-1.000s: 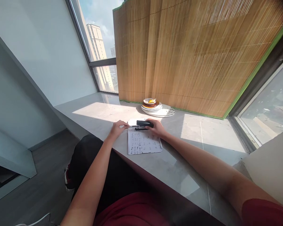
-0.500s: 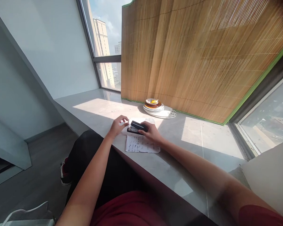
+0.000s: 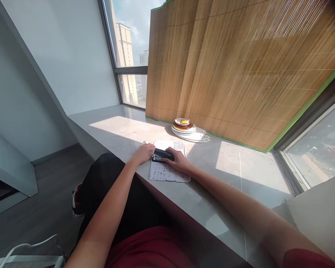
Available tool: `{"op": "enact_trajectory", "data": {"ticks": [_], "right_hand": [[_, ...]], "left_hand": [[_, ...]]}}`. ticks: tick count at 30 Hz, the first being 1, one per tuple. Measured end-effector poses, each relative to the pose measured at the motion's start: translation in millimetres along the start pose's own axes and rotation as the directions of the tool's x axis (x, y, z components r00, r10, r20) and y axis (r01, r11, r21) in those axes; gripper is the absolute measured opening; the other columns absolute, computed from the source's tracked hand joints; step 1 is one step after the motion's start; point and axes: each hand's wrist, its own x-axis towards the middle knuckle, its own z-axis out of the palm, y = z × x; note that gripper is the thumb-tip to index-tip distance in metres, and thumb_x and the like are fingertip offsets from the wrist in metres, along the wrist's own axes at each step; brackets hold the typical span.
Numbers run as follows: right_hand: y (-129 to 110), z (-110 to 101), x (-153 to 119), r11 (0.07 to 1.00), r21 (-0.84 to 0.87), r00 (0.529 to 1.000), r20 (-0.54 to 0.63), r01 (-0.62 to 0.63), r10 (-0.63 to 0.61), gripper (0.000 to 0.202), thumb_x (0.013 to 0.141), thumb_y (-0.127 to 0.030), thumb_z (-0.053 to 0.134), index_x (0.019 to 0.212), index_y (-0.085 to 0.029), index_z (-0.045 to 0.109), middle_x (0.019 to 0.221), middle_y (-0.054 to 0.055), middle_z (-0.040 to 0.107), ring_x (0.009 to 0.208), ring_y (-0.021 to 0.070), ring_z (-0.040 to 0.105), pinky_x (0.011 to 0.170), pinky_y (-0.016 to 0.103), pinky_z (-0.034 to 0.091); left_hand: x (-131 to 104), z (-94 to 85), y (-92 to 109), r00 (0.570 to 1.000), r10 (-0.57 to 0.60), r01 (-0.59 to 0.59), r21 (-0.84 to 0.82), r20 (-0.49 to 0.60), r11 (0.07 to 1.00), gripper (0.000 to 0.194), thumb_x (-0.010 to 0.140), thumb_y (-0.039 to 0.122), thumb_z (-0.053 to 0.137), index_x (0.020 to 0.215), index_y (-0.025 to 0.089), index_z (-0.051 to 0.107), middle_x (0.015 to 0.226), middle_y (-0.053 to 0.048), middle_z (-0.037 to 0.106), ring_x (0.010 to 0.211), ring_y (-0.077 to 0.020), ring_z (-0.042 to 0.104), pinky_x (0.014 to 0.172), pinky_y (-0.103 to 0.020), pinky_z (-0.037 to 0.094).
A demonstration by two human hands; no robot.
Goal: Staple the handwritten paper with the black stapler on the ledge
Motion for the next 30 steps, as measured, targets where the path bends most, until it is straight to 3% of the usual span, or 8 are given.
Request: {"op": "enact_trajectory", "data": {"ticks": [8,17,20,22,24,26,30], "right_hand": [[3,-8,2,1.0,-0.007,0.999,0.041,0.004,-0.004,0.03,0.089,-0.039,0.073,0.115,-0.023,0.068,0.101,0.003,0.075,0.087,0.0214,0.064,0.079,0.033,0.048],[13,-30,-2,1.0,-0.016,0.999,0.031,0.017,-0.017,0.027,0.086,-0.043,0.076,0.1,-0.021,0.073,0.091,0.003,0.073,0.078,0.0194,0.059,0.073,0.033,0.046],[14,-30,-1,1.0,0.029,0.998,0.06,0.0,-0.001,0.035,0.086,-0.051,0.077,0.103,-0.021,0.073,0.097,0.005,0.074,0.081,0.0208,0.061,0.073,0.034,0.047],[16,-30,-1,0.994,0.107,0.998,0.068,0.003,-0.01,0.039,0.094,-0.058,0.066,0.108,-0.022,0.071,0.109,0.007,0.074,0.091,0.0234,0.063,0.077,0.035,0.049],[20,-32,-1,0.986,0.167,1.0,0.022,0.002,-0.006,0.042,0.104,-0.059,0.048,0.111,-0.023,0.067,0.114,0.009,0.071,0.1,0.0251,0.062,0.084,0.038,0.05],[26,-33,-1,0.987,0.161,1.0,-0.019,-0.015,0.018,0.039,0.107,-0.053,0.037,0.107,-0.023,0.063,0.107,0.008,0.069,0.099,0.0251,0.06,0.088,0.04,0.049],[36,-31,-2,1.0,-0.008,1.0,0.005,-0.012,0.012,0.014,0.097,-0.03,0.042,0.096,-0.024,0.055,0.089,0.005,0.061,0.087,0.0242,0.053,0.082,0.039,0.046]], "left_hand": [[0,3.5,-8,0.999,-0.041,0.039,0.067,0.022,0.997,0.033,0.097,0.022,0.062,0.125,0.022,0.078,0.142,-0.011,0.071,0.133,-0.0319,0.062,0.117,-0.048,0.046],[-4,1.1,-7,0.999,-0.045,0.045,0.006,0.004,0.999,0.035,0.099,0.023,0.054,0.125,0.021,0.078,0.14,-0.011,0.071,0.133,-0.0313,0.062,0.116,-0.05,0.047],[-5,0.0,-4,0.998,-0.055,0.055,-0.014,-0.004,0.998,0.034,0.098,0.023,0.054,0.123,0.02,0.077,0.137,-0.011,0.071,0.131,-0.0315,0.062,0.115,-0.049,0.047],[-5,-1.4,-2,0.999,-0.053,0.053,-0.036,-0.008,0.998,0.031,0.1,0.027,0.053,0.119,0.021,0.076,0.134,-0.011,0.072,0.128,-0.0315,0.062,0.113,-0.049,0.047],[-7,-3.2,2,0.998,-0.047,0.044,-0.077,-0.035,0.996,0.029,0.102,0.032,0.05,0.114,0.021,0.075,0.127,-0.011,0.073,0.123,-0.0304,0.064,0.109,-0.047,0.048],[-8,-5.3,5,0.993,-0.072,0.059,-0.132,-0.096,0.989,0.03,0.104,0.035,0.046,0.108,0.021,0.072,0.117,-0.01,0.073,0.112,-0.028,0.066,0.1,-0.043,0.051],[-8,-7.4,6,0.947,-0.247,0.177,-0.31,-0.204,0.934,0.03,0.105,0.037,0.041,0.091,0.022,0.063,0.09,-0.004,0.07,0.073,-0.0193,0.06,0.07,-0.032,0.048]]}}
